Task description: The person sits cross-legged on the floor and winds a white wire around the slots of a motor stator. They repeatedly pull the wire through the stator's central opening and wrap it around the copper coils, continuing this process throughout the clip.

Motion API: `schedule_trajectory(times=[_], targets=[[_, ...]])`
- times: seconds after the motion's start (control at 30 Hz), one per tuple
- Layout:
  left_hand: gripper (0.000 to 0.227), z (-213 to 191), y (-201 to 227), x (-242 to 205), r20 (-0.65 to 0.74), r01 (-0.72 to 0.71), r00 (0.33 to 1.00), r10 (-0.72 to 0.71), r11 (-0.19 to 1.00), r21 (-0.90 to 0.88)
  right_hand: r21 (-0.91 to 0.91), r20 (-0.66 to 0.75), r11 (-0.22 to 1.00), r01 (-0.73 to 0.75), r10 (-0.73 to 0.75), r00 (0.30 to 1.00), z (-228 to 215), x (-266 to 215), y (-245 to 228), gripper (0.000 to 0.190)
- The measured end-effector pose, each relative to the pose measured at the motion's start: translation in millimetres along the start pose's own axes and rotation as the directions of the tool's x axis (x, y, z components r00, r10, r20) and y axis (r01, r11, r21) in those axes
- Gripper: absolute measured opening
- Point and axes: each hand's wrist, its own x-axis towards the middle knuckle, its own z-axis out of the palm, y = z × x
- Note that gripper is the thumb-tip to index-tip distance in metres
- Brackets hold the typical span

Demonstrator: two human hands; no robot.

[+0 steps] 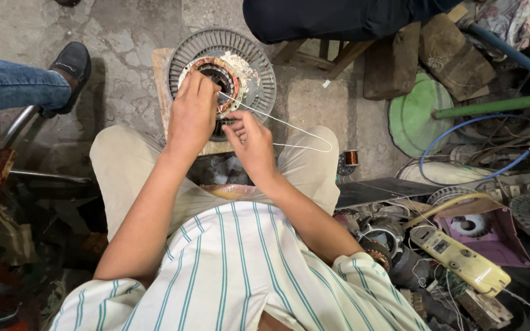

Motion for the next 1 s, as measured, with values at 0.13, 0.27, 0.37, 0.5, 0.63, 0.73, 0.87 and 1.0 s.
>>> schedule_trajectory(times=[0.13,0.27,0.37,0.5,0.63,0.73,0.87,1.0], targets=[[0.014,0.9,0.5,-0.7,0.007,0.006,1.000,-0.007,0.999,0.045,-0.003,-0.045,1.000,0.020,-0.020,0.999,2.1,3.9,4.1,0.022],[0.014,3.2,0.6,-3.4,-0.001,0.002,1.000,-0.002,0.995,0.095,-0.088,-0.068,0.993,0.072,-0.078,0.995,5.1,4.7,2.4,0.022],[0.013,4.1,-0.3,-4.0,0.003,0.012,1.000,-0.012,0.995,0.095,-0.111,-0.059,0.991,0.074,-0.081,0.995,7.1,7.1,2.1,0.022],[0.014,3.2,-0.5,-3.2,-0.008,-0.004,1.000,0.005,0.998,0.067,-0.055,-0.046,0.998,0.036,-0.038,0.998,6.9,8.1,6.1,0.023],[0.016,-0.3,-0.7,-0.7,-0.016,-0.005,1.000,0.005,0.999,0.032,0.006,-0.061,0.995,-0.095,0.095,0.994,6.5,9.7,12.2,0.022],[0.018,-0.3,-0.7,-0.1,-0.027,-0.015,1.000,0.015,1.000,0.007,-0.022,-0.049,0.991,-0.129,0.128,0.991,4.3,9.8,15.7,0.014],[0.017,2.0,-0.7,-1.0,-0.036,-0.006,0.999,0.006,1.000,-0.007,-0.001,-0.044,0.993,-0.122,0.122,0.992,3.7,9.8,15.1,0.008],[0.017,1.9,-1.1,-0.3,-0.041,-0.032,0.999,0.033,0.999,0.017,0.021,-0.068,0.999,-0.044,0.045,0.997,8.4,11.8,8.1,0.007]])
